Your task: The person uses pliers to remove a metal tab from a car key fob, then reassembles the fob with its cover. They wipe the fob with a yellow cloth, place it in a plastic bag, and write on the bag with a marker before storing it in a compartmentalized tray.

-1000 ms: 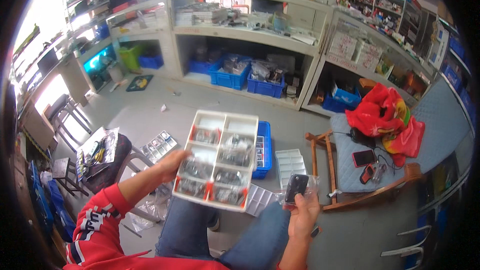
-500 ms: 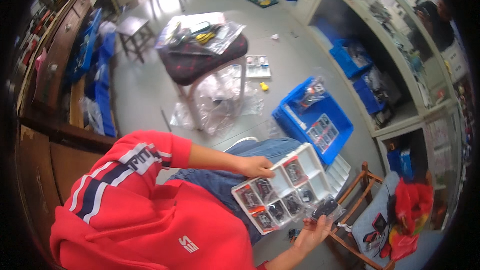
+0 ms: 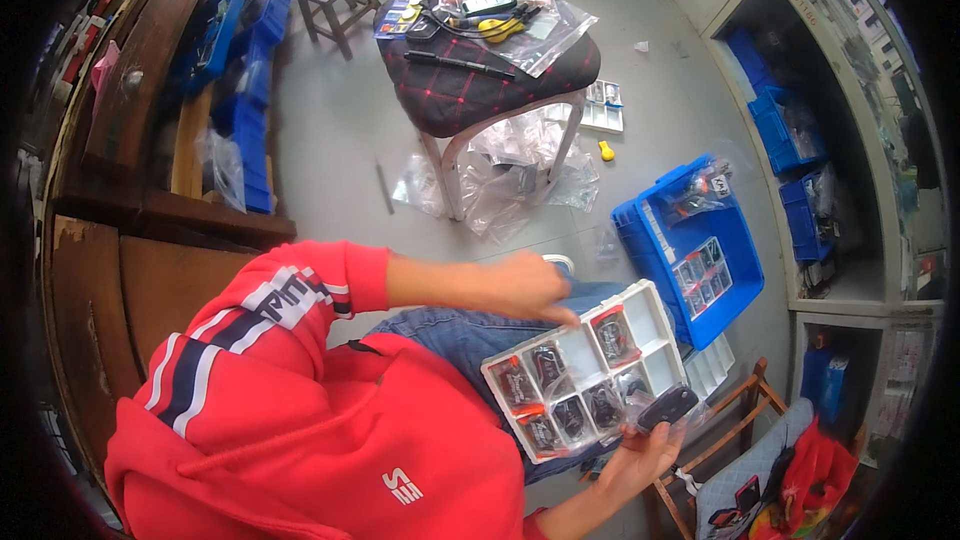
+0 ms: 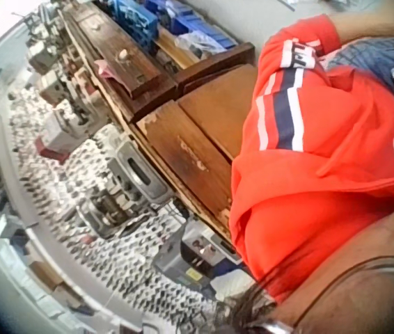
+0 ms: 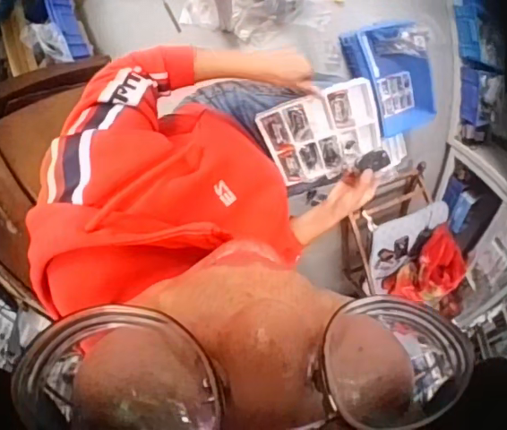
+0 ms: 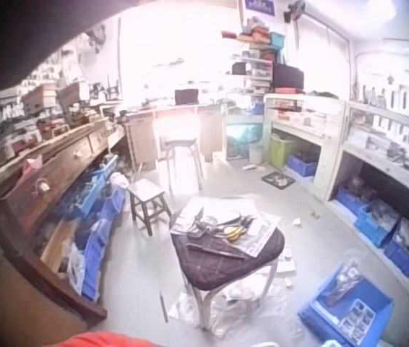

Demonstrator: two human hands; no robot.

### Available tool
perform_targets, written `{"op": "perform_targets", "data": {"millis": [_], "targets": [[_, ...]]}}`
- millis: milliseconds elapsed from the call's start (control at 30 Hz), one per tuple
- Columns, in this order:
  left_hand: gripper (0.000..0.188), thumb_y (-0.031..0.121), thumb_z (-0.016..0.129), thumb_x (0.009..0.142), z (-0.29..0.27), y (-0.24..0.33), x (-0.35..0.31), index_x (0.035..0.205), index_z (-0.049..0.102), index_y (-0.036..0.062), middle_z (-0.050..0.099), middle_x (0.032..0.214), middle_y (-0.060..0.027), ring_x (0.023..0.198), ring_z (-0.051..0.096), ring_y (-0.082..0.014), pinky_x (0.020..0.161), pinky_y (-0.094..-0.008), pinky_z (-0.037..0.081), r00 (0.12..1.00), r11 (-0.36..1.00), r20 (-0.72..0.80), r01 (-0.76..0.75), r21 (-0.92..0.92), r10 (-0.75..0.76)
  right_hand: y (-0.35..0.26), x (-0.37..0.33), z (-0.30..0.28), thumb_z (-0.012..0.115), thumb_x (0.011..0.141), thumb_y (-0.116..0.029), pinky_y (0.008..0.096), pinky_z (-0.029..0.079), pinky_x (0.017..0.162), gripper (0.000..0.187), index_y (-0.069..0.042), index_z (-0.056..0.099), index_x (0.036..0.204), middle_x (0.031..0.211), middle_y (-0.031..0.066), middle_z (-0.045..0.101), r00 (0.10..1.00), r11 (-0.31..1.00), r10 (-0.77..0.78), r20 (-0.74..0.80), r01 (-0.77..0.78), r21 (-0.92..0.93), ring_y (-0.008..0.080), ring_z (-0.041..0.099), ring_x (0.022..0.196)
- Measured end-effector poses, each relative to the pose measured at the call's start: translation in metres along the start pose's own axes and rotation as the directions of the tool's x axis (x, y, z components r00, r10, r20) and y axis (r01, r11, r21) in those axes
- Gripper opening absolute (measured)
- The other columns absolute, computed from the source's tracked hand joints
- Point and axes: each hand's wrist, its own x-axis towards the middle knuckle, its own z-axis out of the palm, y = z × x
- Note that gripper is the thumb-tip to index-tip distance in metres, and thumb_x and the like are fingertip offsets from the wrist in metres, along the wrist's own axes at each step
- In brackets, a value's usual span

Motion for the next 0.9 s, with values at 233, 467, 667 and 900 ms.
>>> {"op": "perform_targets", "data": {"millis": [233,467,667,900], "targets": [[0.021,0.015,0.064,0.067,-0.132,-0.118,-0.042,0.085,0.056,0.0082,0.054,0.087,-0.0068,0.083,0.052,-0.0245,0.072,-0.0356,0.042,0.52,0.756,-0.795,0.371,0.539,0.311,-0.008,-0.003,0.01,0.054,0.084,-0.014,0.0235,0.045,0.053,0.04,-0.001,0.041,0.12,0.103,0.0134,0.056,1.0,1.0,-0.018,0.023,0.017,0.015,0.0187,0.058,0.082],[0.014,0.015,0.055,0.079,-0.166,-0.149,-0.052,0.088,0.051,0.0045,0.053,0.085,-0.011,0.083,0.052,-0.0285,0.07,-0.0362,0.042,0.649,0.756,-0.721,0.338,0.56,0.244,-0.001,-0.011,0.01,0.052,0.084,-0.009,0.0261,0.048,0.054,0.038,-0.002,0.041,0.12,0.106,0.0107,0.055,0.999,0.998,-0.049,0.002,0.048,0.05,0.016,0.057,0.079],[0.016,0.012,0.04,0.091,-0.144,-0.084,-0.041,0.088,0.05,-0.0004,0.045,0.067,-0.0003,0.06,0.039,-0.0074,0.055,-0.0222,0.035,0.672,0.945,-0.733,-0.165,-0.282,-0.102,0.013,-0.026,0.013,0.054,0.082,-0.007,0.0334,0.053,0.06,0.044,0.0,0.037,0.122,0.106,0.0122,0.053,0.997,0.996,0.073,0.0,-0.073,0.05,0.0175,0.057,0.081],[0.028,0.031,0.045,0.09,-0.005,0.062,-0.015,0.089,0.053,0.0047,0.037,0.058,0.0058,0.051,0.032,-0.0024,0.045,-0.0176,0.024,0.985,0.458,-0.163,-0.122,-0.88,-0.051,0.026,-0.046,0.035,0.054,0.081,-0.002,0.0337,0.055,0.061,0.032,0.0,0.044,0.111,0.099,0.0115,0.057,0.993,0.967,0.1,0.057,-0.11,0.23,0.0205,0.061,0.079]]}}
